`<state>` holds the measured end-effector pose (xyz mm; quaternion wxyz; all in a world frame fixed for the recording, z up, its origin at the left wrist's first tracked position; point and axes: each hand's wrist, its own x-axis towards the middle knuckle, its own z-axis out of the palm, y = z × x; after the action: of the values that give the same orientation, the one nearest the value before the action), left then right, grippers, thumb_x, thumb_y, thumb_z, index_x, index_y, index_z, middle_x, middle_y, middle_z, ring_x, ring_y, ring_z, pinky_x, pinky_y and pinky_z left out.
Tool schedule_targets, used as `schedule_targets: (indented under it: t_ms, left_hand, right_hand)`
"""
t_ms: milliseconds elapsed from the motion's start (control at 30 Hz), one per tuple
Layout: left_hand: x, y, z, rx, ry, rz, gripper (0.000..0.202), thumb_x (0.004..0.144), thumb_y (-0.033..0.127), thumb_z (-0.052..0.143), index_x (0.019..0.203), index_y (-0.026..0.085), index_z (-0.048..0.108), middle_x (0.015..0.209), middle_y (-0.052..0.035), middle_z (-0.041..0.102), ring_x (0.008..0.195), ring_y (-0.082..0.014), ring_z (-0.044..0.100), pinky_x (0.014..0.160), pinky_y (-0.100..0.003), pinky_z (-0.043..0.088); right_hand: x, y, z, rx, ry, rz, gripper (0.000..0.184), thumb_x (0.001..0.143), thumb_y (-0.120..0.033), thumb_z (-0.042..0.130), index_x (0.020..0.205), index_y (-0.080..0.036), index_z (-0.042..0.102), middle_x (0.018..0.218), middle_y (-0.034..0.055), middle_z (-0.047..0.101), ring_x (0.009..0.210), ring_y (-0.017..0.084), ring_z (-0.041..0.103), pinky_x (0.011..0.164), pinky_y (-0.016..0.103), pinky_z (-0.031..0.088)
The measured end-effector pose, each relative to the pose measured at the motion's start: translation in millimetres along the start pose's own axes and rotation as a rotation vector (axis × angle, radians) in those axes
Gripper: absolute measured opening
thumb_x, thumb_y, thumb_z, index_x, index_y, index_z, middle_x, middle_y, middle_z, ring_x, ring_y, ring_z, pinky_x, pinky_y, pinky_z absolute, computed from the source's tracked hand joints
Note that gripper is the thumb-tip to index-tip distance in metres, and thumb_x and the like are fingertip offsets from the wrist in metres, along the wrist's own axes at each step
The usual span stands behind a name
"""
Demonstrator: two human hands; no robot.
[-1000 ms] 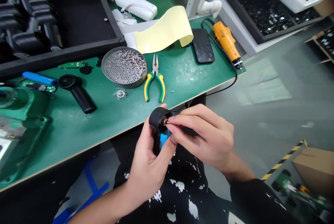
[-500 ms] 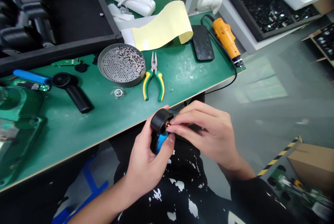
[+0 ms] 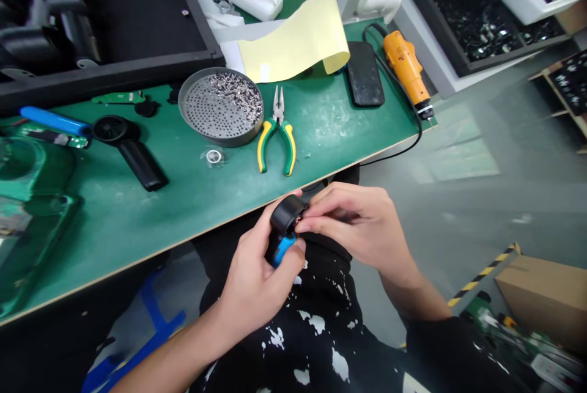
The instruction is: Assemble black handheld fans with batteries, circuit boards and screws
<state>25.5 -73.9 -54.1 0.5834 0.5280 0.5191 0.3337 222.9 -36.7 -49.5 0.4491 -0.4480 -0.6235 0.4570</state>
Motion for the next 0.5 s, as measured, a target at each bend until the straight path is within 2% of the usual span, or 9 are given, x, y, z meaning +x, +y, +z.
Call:
schedule_targets:
  t_ms: [67, 100, 200, 267, 400, 500]
  left_hand:
    - [-1.7, -2.2, -1.0, -0.01, -0.006, -0.008, 0.059, 0.098, 0.018, 0.067, 0.155, 0.028, 0.057, 0.107, -0.0045, 0.079, 0.077, -0.0171, 0.073, 0.068, -0.026, 0.06]
    - [-2.5, -2.9, -1.7, -0.014, 0.003, -0.009, 0.058, 0.098, 0.018, 0.067, 0.155, 0.028, 0.057, 0.103, -0.004, 0.078, 0.076, -0.0173, 0.072, 0.069, -0.026, 0.06]
    - [-5.7, -3.3, -5.9, 0.002, 0.063, 0.016, 0.056, 0.097, 0.018, 0.067, 0.152, 0.028, 0.059, 0.109, -0.0044, 0.077, 0.089, -0.0191, 0.074, 0.081, -0.029, 0.061]
    - [-9.6, -2.5, -11.0, 0.013, 0.1, 0.041, 0.056, 0.096, 0.018, 0.066, 0.151, 0.028, 0.06, 0.109, -0.0041, 0.077, 0.09, -0.0187, 0.073, 0.086, -0.03, 0.061]
    - [-22.0, -0.7, -23.7, -0.005, 0.147, 0.024, 0.057, 0.095, 0.019, 0.065, 0.151, 0.028, 0.058, 0.087, 0.0002, 0.072, 0.073, -0.0167, 0.067, 0.077, -0.03, 0.059]
    - [-29.3, 0.4, -33.1, -0.13, 0.25, 0.005, 0.059, 0.095, 0.021, 0.069, 0.152, 0.027, 0.057, 0.083, 0.0023, 0.067, 0.061, -0.0117, 0.058, 0.064, -0.024, 0.054]
  right_hand:
    - [2.0, 0.6, 3.2, 0.011, -0.002, 0.005, 0.007, 0.085, -0.02, 0.089, 0.087, -0.021, 0.083, 0.086, 0.0003, 0.079, 0.075, 0.011, 0.075, 0.061, 0.016, 0.061]
    - [3.3, 0.9, 5.1, 0.018, -0.007, 0.008, 0.008, 0.084, -0.02, 0.09, 0.086, -0.021, 0.083, 0.085, 0.0002, 0.079, 0.075, 0.011, 0.075, 0.061, 0.016, 0.061]
    - [7.6, 2.1, 12.2, 0.05, -0.038, 0.012, 0.01, 0.082, -0.017, 0.091, 0.086, -0.02, 0.082, 0.084, -0.0007, 0.079, 0.072, 0.01, 0.075, 0.062, 0.015, 0.062]
    - [11.6, 2.6, 18.5, 0.076, -0.075, 0.01, 0.015, 0.079, -0.013, 0.092, 0.087, -0.021, 0.082, 0.085, -0.0016, 0.079, 0.074, 0.009, 0.075, 0.065, 0.014, 0.062]
    - [24.5, -3.1, 38.2, 0.08, -0.171, -0.048, 0.02, 0.078, -0.008, 0.091, 0.088, -0.022, 0.082, 0.086, -0.0023, 0.08, 0.077, 0.009, 0.076, 0.068, 0.013, 0.062]
    - [36.9, -14.6, 58.3, 0.038, -0.189, -0.133, 0.013, 0.083, -0.012, 0.089, 0.091, -0.021, 0.083, 0.087, -0.0008, 0.079, 0.074, 0.009, 0.075, 0.067, 0.017, 0.063]
